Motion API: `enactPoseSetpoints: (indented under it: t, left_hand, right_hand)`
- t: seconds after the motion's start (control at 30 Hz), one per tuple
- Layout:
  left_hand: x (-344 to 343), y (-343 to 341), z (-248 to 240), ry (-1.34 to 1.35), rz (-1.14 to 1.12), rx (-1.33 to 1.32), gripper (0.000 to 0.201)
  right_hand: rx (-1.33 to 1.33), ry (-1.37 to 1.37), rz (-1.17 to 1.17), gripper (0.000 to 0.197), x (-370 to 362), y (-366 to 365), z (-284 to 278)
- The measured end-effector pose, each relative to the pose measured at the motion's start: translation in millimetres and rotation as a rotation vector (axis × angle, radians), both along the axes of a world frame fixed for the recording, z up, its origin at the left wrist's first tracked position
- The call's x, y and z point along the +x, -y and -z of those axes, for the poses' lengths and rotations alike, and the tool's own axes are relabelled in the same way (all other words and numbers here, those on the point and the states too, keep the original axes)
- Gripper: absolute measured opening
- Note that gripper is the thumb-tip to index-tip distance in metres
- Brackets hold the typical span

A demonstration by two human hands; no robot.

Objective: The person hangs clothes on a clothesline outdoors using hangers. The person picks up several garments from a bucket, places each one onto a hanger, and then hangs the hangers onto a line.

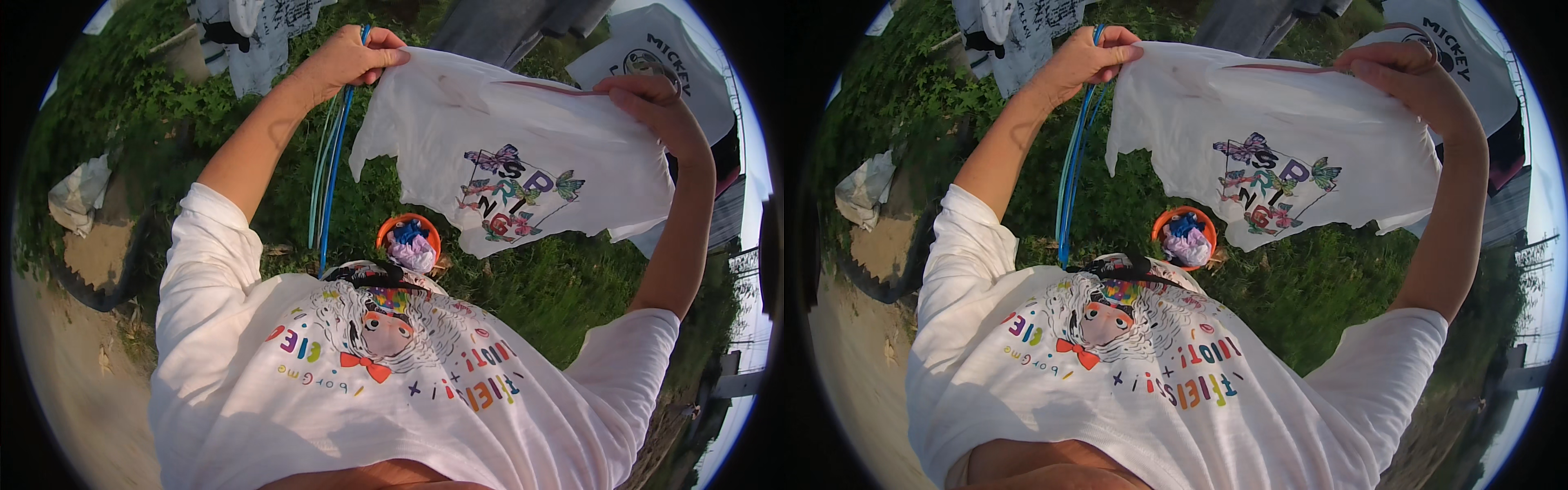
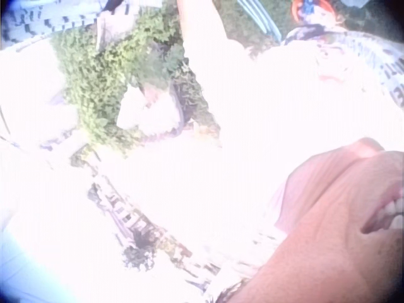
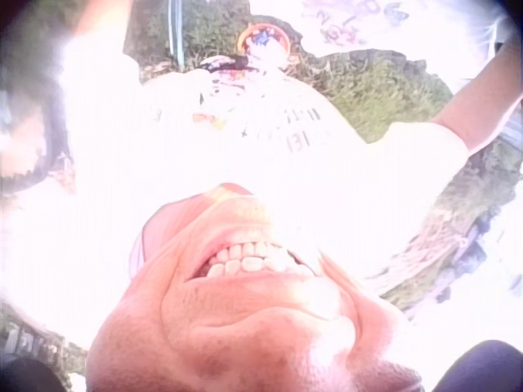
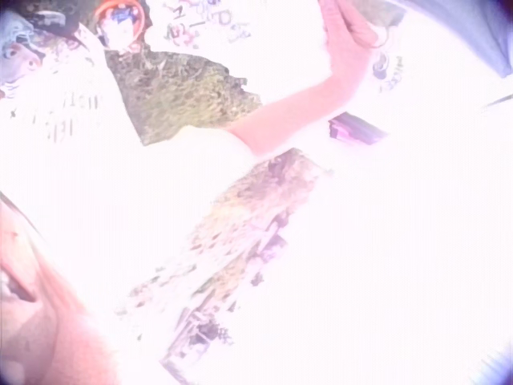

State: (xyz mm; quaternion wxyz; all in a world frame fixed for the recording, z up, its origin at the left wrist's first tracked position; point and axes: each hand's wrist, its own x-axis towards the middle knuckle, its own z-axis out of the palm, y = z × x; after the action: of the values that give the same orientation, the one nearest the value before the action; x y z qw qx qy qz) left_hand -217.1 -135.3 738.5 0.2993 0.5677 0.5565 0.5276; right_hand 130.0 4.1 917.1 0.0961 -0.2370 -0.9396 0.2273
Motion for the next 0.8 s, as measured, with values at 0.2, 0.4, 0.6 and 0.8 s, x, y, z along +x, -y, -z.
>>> enactPoseSetpoints:
  t: [0.2, 0.4, 0.6, 0.8]
  left_hand:
    - [-3, 10, -64, -0.184, 0.100, -0.085, 0.026]
    - [18, 9, -87, -0.309, 0.030, 0.084, 0.028]
    - [13, -9, -77, -0.727, -0.123, 0.189, 0.025]
    - [17, -13, -80, -0.608, -0.055, 0.095, 0.022]
  right_hand:
    - [-0.010, -0.103, -0.001, 0.021, -3, -3, 1]
    - [0.166, -0.269, -0.011, 0.024, 0, -8, 7]
    - [-0.113, -0.208, 0.317, 0.015, -50, 44, -9]
    - [-0.221, -0.249, 0.108, 0.013, -46, 32, 3]
